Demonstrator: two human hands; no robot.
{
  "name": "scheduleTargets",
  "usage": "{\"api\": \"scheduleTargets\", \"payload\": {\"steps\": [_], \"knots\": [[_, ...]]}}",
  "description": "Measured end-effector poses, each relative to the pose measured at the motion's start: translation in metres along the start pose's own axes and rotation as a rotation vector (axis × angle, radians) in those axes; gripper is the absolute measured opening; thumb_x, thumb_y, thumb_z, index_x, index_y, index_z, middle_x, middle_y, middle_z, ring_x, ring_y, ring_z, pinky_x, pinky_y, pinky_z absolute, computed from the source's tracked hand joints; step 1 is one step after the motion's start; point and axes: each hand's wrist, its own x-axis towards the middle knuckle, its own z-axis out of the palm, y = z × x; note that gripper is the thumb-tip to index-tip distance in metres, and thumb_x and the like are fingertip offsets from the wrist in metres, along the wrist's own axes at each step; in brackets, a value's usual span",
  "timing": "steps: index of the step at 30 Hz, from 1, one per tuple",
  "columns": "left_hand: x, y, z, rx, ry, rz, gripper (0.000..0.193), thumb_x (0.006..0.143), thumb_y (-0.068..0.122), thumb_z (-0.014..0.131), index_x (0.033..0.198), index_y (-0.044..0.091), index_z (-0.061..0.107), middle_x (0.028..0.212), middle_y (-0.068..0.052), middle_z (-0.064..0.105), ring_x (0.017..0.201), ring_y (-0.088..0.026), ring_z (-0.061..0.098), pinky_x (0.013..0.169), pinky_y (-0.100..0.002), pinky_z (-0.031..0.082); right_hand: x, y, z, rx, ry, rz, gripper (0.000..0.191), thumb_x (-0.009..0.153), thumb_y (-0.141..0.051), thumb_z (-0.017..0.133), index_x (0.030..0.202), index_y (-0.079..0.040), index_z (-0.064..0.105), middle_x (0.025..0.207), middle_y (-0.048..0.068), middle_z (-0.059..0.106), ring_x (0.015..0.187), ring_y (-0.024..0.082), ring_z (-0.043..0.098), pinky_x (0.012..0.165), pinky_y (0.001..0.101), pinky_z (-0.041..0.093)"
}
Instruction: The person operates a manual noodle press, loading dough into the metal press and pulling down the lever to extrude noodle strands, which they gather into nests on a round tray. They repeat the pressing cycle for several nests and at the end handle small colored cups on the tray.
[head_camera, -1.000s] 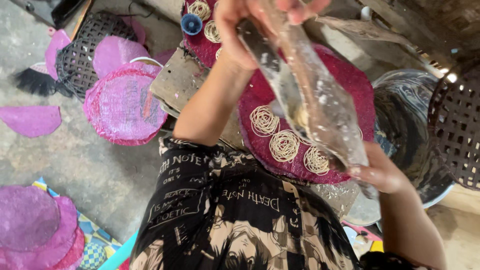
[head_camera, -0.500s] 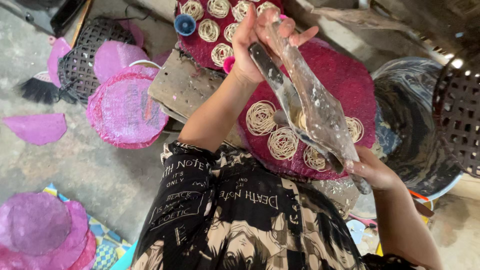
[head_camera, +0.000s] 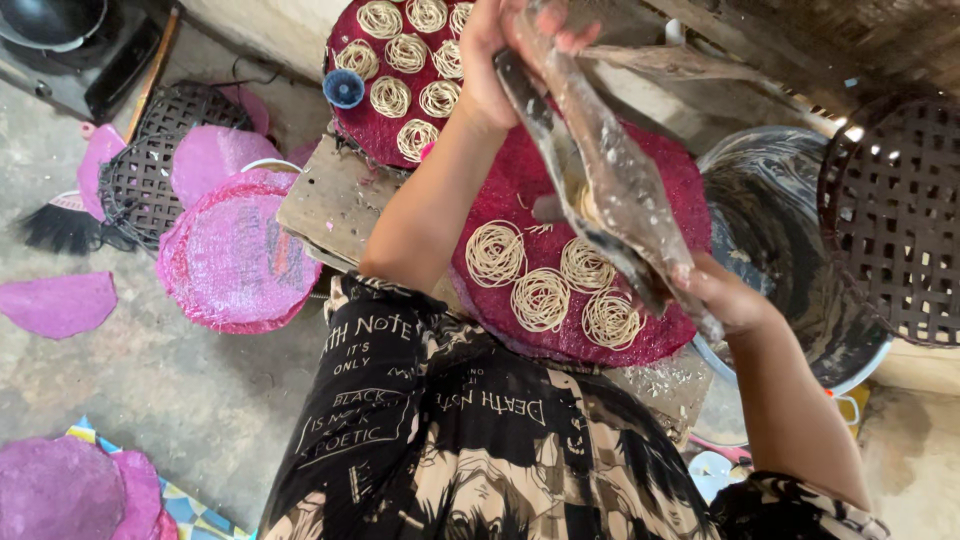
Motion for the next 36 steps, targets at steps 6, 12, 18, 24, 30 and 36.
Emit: {"api": "scheduleTargets", "payload": {"steps": [6, 12, 18, 24, 30, 36], "knots": [[-0.011, -0.011, 0.014, -0.088, 0.081, -0.013, 0.041, 0.103, 0.053, 0.041, 0.104, 0.015, 0.058, 0.075, -0.005, 0.059, 0.077, -0.026, 0.062, 0.118, -0.052, 0.042, -0.021, -0.009, -0.017, -0.138, 0.065, 0.045, 0.083, 0.075, -0.065, 0.068, 0.116, 0.008, 0.071, 0.092, 0.015, 0.073, 0.079, 0.025, 0.066, 0.069, 0.0372, 0.051], [0.005, 0.016, 0.031, 0.218, -0.177, 0.154, 0.045, 0.107, 0.054, 0.042, 0.099, 0.013, 0.058, 0.084, -0.005, 0.055, 0.078, -0.021, 0.056, 0.105, -0.046, 0.043, -0.012, -0.009, -0.006, -0.208, 0.123, -0.077, 0.079, 0.078, -0.062, 0.07, 0.115, 0.008, 0.07, 0.099, 0.009, 0.072, 0.088, 0.016, 0.063, 0.075, 0.032, 0.051], [-0.022, -0.006, 0.037, -0.011, 0.054, 0.022, 0.045, 0.104, 0.053, 0.034, 0.103, 0.015, 0.058, 0.073, -0.005, 0.059, 0.074, -0.025, 0.06, 0.117, -0.054, 0.043, -0.039, -0.015, -0.003, -0.241, 0.106, 0.009, 0.082, 0.073, -0.065, 0.069, 0.114, 0.006, 0.072, 0.09, 0.015, 0.074, 0.079, 0.022, 0.07, 0.067, 0.0366, 0.057], [0.004, 0.007, 0.011, 0.269, -0.092, 0.209, 0.057, 0.118, 0.054, 0.034, 0.091, 0.008, 0.054, 0.074, -0.007, 0.051, 0.067, -0.021, 0.05, 0.092, -0.046, 0.042, -0.014, -0.032, 0.005, -0.26, 0.172, -0.019, 0.081, 0.072, -0.062, 0.072, 0.116, 0.006, 0.071, 0.094, 0.013, 0.076, 0.083, 0.021, 0.072, 0.073, 0.0359, 0.057], [-0.039, 0.014, 0.021, 0.043, 0.135, -0.016, 0.059, 0.104, 0.062, 0.034, 0.131, 0.014, 0.055, 0.071, -0.006, 0.062, 0.071, -0.025, 0.066, 0.119, -0.053, 0.042, -0.017, 0.002, 0.023, -0.155, 0.106, 0.002, 0.072, 0.075, -0.056, 0.073, 0.114, 0.005, 0.074, 0.088, 0.013, 0.077, 0.079, 0.02, 0.07, 0.071, 0.0348, 0.054], [-0.035, -0.021, 0.013, -0.083, 0.241, -0.093, 0.067, 0.105, 0.066, 0.036, 0.146, 0.014, 0.048, 0.067, -0.005, 0.057, 0.069, -0.026, 0.062, 0.123, -0.054, 0.037, -0.027, 0.023, -0.002, -0.151, 0.109, -0.002, 0.067, 0.081, -0.052, 0.07, 0.117, 0.004, 0.071, 0.095, 0.008, 0.074, 0.086, 0.015, 0.065, 0.076, 0.0319, 0.051]]}}
